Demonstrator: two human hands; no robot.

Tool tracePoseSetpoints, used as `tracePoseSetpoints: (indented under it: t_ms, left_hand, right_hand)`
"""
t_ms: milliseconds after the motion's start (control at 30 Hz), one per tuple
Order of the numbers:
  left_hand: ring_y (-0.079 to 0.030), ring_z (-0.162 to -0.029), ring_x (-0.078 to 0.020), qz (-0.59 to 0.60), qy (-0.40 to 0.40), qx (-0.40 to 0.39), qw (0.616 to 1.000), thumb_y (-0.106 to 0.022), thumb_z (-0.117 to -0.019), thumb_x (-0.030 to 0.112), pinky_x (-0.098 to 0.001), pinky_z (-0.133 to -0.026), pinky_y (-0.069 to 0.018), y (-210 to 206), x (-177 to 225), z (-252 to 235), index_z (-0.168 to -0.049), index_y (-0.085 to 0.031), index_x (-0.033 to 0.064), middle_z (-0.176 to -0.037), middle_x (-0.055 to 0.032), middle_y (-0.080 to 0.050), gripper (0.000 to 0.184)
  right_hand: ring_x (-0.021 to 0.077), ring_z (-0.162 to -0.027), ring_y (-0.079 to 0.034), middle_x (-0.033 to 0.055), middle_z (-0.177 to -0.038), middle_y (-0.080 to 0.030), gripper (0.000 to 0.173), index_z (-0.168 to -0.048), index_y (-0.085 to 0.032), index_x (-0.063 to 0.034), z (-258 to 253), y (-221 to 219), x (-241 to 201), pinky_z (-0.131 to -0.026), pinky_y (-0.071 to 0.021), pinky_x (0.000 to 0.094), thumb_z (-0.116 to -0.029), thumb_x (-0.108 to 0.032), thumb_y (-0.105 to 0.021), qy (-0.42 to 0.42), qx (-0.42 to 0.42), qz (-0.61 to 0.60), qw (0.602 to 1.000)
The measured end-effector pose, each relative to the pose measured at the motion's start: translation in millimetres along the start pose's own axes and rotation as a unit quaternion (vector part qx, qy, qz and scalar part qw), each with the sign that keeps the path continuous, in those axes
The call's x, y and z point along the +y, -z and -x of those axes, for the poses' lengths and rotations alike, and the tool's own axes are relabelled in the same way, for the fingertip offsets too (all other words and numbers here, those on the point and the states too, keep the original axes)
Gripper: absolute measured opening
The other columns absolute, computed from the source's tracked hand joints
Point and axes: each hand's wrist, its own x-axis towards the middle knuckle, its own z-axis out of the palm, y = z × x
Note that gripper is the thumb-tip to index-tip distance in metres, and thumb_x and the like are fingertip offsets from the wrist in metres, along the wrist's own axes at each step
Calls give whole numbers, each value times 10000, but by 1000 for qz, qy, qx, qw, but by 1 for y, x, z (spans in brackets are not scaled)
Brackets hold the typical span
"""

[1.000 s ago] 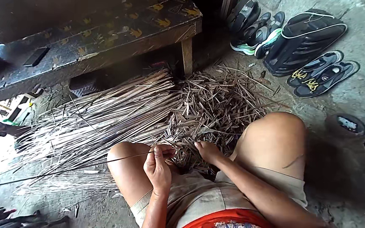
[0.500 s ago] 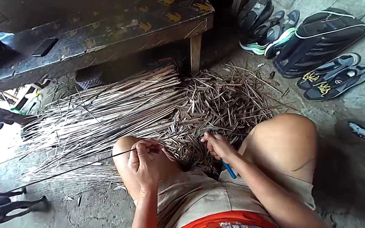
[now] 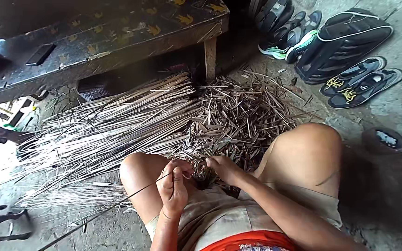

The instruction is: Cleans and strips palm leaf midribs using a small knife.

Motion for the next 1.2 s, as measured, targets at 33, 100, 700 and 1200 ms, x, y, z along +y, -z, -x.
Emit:
tracePoseSetpoints:
  t_ms: [33,100,700,1200]
  left_hand:
    - [-687,-757,-59,9,1,10,1000,-352,-1131,346,-225,-667,-597,2,7,-3,-946,-679,143,-877,48,-706,427]
    - [-685,-737,-54,38,-2,33,999,-364,-1126,357,-217,-647,-592,8,20,-13,-974,-694,175,-876,66,-711,406]
    - [-630,-540,-60,92,295,91,947,-331,-1099,51,-192,-494,-534,-6,10,-29,-1080,-599,-38,-724,-12,-694,284]
    - [-689,-765,-92,62,377,28,924,-422,-1084,101,-233,-620,-566,-20,1,-7,-1140,-649,-15,-1030,-53,-725,261]
  right_hand:
    - [286,-808,-607,176,-903,-627,547,-1156,-654,37,-9,0,14,-793,-500,494,-1127,-386,-307,-43,9,-6,999]
    - [188,-620,-494,77,-769,-526,571,-1149,-634,-10,-26,-3,49,-613,-456,384,-1120,-467,-294,-142,22,-40,989]
    - [-40,-639,-504,-42,-759,-608,163,-989,-698,5,15,7,34,-622,-438,168,-975,-148,-645,198,-25,-119,973]
    - [-31,-557,-453,-78,-679,-536,119,-905,-669,-44,11,10,40,-553,-404,171,-969,-137,-630,157,51,-123,979]
